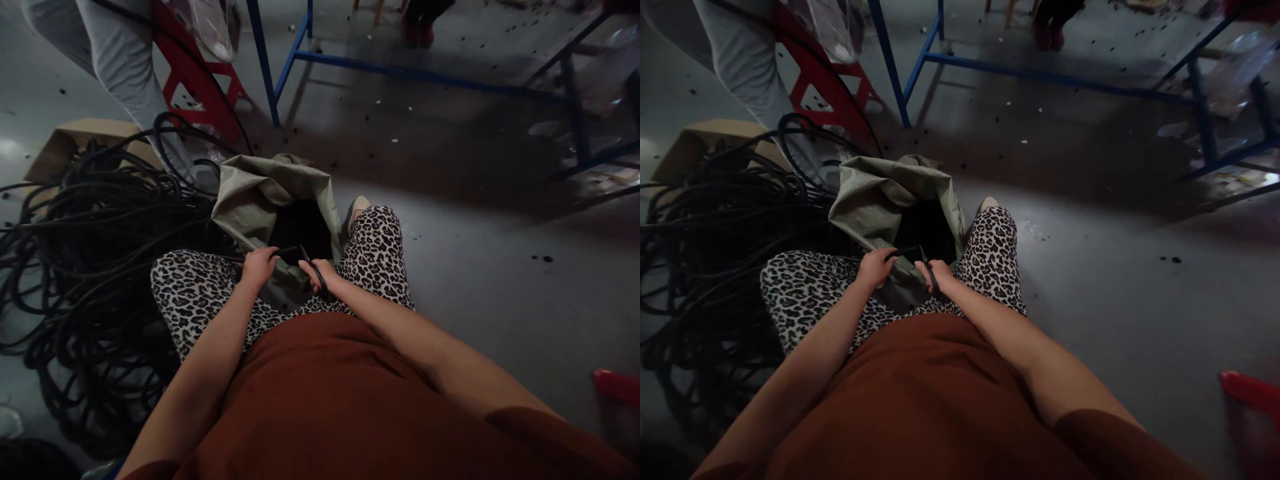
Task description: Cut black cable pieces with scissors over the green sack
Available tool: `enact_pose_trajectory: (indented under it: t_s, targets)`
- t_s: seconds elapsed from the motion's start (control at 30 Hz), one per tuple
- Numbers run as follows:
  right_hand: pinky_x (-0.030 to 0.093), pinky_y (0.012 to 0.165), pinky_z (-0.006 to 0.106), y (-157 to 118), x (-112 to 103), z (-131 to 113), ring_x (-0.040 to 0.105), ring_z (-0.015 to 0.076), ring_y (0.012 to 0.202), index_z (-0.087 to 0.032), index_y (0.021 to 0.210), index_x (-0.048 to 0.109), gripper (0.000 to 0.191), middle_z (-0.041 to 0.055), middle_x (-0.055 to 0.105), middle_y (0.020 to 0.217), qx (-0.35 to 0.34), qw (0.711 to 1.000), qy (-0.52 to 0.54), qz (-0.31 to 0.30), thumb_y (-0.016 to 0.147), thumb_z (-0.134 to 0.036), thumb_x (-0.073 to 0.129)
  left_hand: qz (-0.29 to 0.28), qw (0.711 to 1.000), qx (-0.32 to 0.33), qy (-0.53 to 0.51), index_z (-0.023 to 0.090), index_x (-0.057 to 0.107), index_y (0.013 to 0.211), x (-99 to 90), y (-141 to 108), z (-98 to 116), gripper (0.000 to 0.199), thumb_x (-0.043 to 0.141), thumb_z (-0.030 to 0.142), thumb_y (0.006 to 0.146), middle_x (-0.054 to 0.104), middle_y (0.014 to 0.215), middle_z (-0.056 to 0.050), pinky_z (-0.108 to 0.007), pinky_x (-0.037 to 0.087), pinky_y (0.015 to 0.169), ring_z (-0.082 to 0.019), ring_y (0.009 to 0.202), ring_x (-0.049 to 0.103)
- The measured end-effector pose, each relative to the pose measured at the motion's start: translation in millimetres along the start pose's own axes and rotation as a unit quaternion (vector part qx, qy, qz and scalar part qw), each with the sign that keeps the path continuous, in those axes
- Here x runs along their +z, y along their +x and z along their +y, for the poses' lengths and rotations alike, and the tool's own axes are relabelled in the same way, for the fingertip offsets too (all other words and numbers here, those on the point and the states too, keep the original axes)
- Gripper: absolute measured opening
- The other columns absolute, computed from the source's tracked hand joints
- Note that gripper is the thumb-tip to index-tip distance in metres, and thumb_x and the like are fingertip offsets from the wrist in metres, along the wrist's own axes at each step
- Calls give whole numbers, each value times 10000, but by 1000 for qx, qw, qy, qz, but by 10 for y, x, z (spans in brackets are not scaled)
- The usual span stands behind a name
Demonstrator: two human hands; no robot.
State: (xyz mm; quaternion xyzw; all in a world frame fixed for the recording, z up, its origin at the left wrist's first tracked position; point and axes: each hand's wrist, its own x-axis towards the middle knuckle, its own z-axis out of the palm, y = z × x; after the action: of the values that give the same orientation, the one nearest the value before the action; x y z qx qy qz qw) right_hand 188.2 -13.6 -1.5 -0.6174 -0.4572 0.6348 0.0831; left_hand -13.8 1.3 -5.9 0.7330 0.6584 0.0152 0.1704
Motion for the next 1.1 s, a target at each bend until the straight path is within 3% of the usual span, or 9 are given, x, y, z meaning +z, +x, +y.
enact_pose_trajectory:
  t_s: [0.17,0.5,1.1]
  targets:
    - [352,301,168,-47,48,-43,475,99,278,-133,947,537,501,-41,503,433,31,998,25,-45,848,-616,448,11,1000,-8,-8,209,609,1112,-1,-1,17,325,476,339,846,669,1033,-64,-311,435,853,-211,965,599]
    - [371,315,165,-20,80,3,507,106,310,-139,938,534,542,-29,521,450,28,995,37,-85,839,-657,410,16,999,-8,-28,211,605,1120,10,13,41,332,473,344,847,668,1055,-62,-310,436,881,-205,991,596]
    - [368,323,176,-32,81,-48,503,110,307,-125,988,548,490,-25,530,446,30,995,41,-82,880,-586,421,-7,999,26,-46,225,615,1113,20,-11,107,321,488,339,842,670,1028,-60,-317,441,870,-201,971,595]
